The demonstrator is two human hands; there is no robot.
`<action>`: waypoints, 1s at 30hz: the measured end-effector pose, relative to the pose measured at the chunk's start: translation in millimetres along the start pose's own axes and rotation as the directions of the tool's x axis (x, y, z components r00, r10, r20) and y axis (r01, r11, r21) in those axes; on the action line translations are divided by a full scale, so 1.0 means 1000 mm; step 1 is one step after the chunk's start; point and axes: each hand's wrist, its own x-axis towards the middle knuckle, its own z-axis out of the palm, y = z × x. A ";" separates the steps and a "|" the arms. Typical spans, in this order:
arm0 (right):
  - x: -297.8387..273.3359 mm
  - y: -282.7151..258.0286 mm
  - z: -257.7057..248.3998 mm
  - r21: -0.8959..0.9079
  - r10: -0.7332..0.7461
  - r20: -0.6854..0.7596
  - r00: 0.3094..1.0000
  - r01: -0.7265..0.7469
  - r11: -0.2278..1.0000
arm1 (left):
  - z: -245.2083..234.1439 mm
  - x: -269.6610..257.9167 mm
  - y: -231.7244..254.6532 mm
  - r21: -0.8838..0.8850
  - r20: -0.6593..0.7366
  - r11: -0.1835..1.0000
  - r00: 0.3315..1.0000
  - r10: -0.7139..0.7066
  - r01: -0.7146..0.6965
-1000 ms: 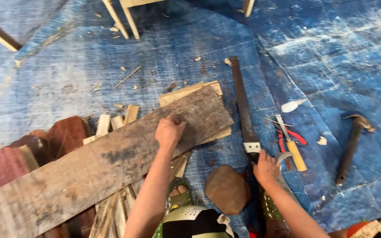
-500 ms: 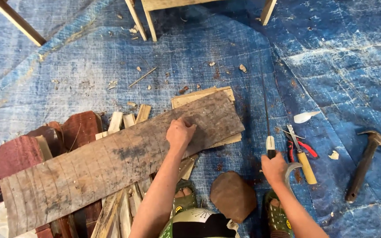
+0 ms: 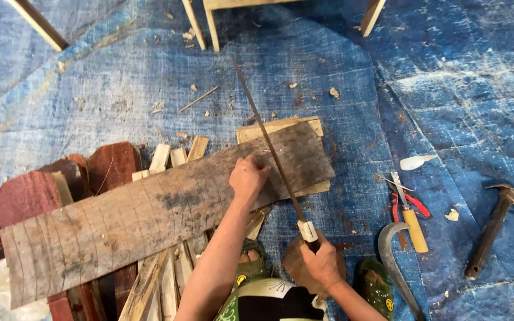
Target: A person uses a hand saw to cut a wooden board while sitting on a tarp-covered floor.
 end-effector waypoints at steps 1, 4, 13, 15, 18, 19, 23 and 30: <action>0.002 0.003 0.002 -0.006 -0.033 0.017 0.999 0.033 0.999 | 0.001 0.001 0.000 0.015 0.000 1.000 1.000 0.015 -0.015; 0.005 0.011 0.008 0.002 -0.055 0.037 0.998 0.055 0.998 | -0.003 0.001 0.006 0.019 0.025 1.000 1.000 0.008 -0.009; 0.005 0.014 0.012 0.024 -0.019 0.082 0.996 0.017 1.000 | -0.002 0.000 0.003 0.003 0.013 1.000 1.000 0.018 -0.018; 0.004 0.010 0.010 0.029 0.010 0.093 0.996 -0.013 0.999 | 0.002 0.002 -0.001 0.010 0.000 1.000 1.000 0.027 -0.027; 0.005 0.012 0.011 0.015 0.022 0.122 0.992 -0.024 1.000 | 0.009 0.005 -0.006 0.030 -0.041 0.998 0.997 0.060 -0.059; 0.004 0.011 0.010 -0.002 0.029 0.119 0.992 -0.029 1.000 | 0.010 0.006 -0.007 0.042 -0.047 0.997 0.997 0.069 -0.067; 0.004 0.010 0.011 -0.026 0.065 0.144 0.987 -0.062 0.998 | 0.005 0.004 -0.003 0.056 -0.026 0.997 0.999 0.048 -0.047; -0.001 0.001 0.007 -0.037 0.077 0.146 0.986 -0.072 0.997 | 0.001 0.000 0.000 0.042 0.009 0.999 0.999 0.031 -0.032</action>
